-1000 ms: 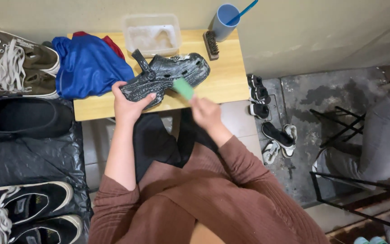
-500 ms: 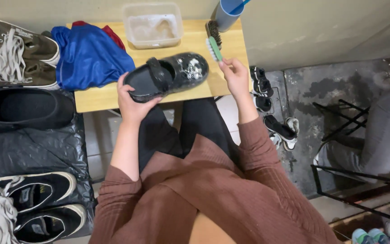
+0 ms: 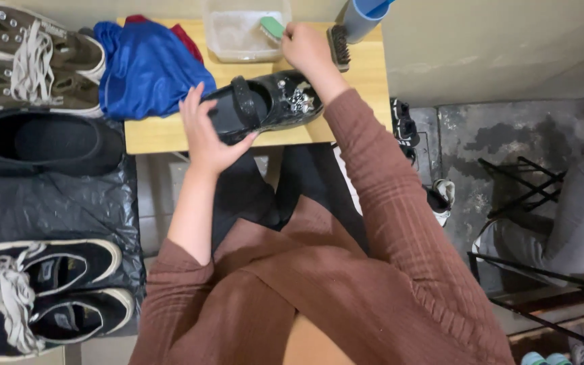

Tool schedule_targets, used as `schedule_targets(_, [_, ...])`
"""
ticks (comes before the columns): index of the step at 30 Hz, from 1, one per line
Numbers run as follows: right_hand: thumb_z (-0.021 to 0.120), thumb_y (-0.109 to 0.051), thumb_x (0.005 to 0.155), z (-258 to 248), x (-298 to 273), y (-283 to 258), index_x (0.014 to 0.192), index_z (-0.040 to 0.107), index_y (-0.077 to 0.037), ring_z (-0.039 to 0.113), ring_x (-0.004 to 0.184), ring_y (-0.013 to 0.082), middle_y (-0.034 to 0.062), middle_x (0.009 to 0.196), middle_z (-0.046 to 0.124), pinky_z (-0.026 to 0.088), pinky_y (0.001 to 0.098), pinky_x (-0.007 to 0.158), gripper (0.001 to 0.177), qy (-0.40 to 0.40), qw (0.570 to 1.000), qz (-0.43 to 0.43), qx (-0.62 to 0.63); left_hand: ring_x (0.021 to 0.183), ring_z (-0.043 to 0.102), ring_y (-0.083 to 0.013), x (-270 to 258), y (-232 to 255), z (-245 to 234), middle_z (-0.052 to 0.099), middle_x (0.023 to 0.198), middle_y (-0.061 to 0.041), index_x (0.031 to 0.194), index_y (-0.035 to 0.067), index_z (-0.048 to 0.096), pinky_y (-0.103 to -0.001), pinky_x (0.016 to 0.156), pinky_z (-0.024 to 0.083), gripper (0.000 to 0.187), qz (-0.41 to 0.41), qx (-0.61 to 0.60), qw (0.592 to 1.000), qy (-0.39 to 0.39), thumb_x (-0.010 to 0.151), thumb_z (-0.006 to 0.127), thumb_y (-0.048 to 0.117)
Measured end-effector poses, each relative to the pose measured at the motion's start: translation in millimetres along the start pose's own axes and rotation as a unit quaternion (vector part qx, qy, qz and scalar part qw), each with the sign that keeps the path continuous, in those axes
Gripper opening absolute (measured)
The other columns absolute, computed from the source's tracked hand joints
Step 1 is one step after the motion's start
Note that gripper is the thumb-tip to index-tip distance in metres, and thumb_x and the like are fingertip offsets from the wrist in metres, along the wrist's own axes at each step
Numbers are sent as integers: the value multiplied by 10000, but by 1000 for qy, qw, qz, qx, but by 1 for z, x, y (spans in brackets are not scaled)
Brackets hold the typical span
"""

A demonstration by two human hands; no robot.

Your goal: Scrubbing the exterior of a black clog with a small brush and soapy water on a workbench.

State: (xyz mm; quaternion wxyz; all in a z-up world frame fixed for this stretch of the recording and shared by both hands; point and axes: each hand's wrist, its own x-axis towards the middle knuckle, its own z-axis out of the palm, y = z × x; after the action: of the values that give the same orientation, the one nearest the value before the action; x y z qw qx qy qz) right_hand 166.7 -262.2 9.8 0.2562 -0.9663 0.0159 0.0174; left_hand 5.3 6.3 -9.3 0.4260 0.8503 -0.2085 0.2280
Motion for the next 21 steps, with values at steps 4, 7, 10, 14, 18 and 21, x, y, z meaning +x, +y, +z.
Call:
schedule_targets(4, [521, -145, 921, 15, 18, -8, 948, 715, -82, 667, 748, 340, 121, 850, 705, 517, 457, 604, 206, -29, 994, 15, -101, 1500, 302, -436, 15, 20, 16, 427, 1534, -177, 1330, 100, 532, -728, 1206, 185, 690, 41, 55, 998, -5, 879, 836, 525])
schedule_targets(7, [543, -156, 872, 11, 18, -4, 935, 732, -99, 684, 770, 364, 110, 846, 726, 527, 475, 627, 208, -26, 991, 15, -131, 1402, 447, -437, 26, 36, 19, 538, 1492, -136, 1250, 98, 695, -721, 1140, 255, 321, 136, 128, 982, -19, 993, 744, 283])
schedule_targets(10, [534, -190, 963, -13, -2, -5, 903, 717, -113, 661, 782, 276, 87, 851, 726, 495, 409, 684, 208, -26, 998, 30, 42, 1392, 503, -393, 24, 38, 16, 609, 1437, -144, 1133, 58, 716, -636, 1156, 332, 195, 153, 109, 982, 0, 968, 692, 159])
schedule_targets(14, [616, -252, 1000, -44, -46, -2, 838, 601, -165, 436, 590, 104, -14, 690, 532, 295, 277, 549, 184, 8, 957, 92, 276, 1278, 562, -450, 12, 28, 9, 621, 1310, -224, 1029, -8, 648, -602, 1083, 441, 177, 99, 61, 992, 55, 914, 696, 118])
schedule_targets(18, [571, -210, 1042, -72, -94, 7, 912, 575, -155, 328, 439, 57, -56, 586, 463, 196, 231, 391, 141, -15, 882, 148, 448, 1316, 486, -484, -3, 23, 11, 586, 1288, -246, 1021, -32, 681, -600, 1088, 445, 212, 60, 103, 989, 91, 909, 734, 140])
schedule_targets(21, [578, -161, 1045, -69, -115, 32, 865, 542, -131, 328, 446, 67, -40, 590, 365, 178, 253, 414, 186, 17, 878, 162, 451, 1122, 584, -483, 14, 45, 11, 605, 1178, -272, 1002, -69, 641, -583, 984, 510, 119, 159, 68, 984, 54, 921, 597, 4])
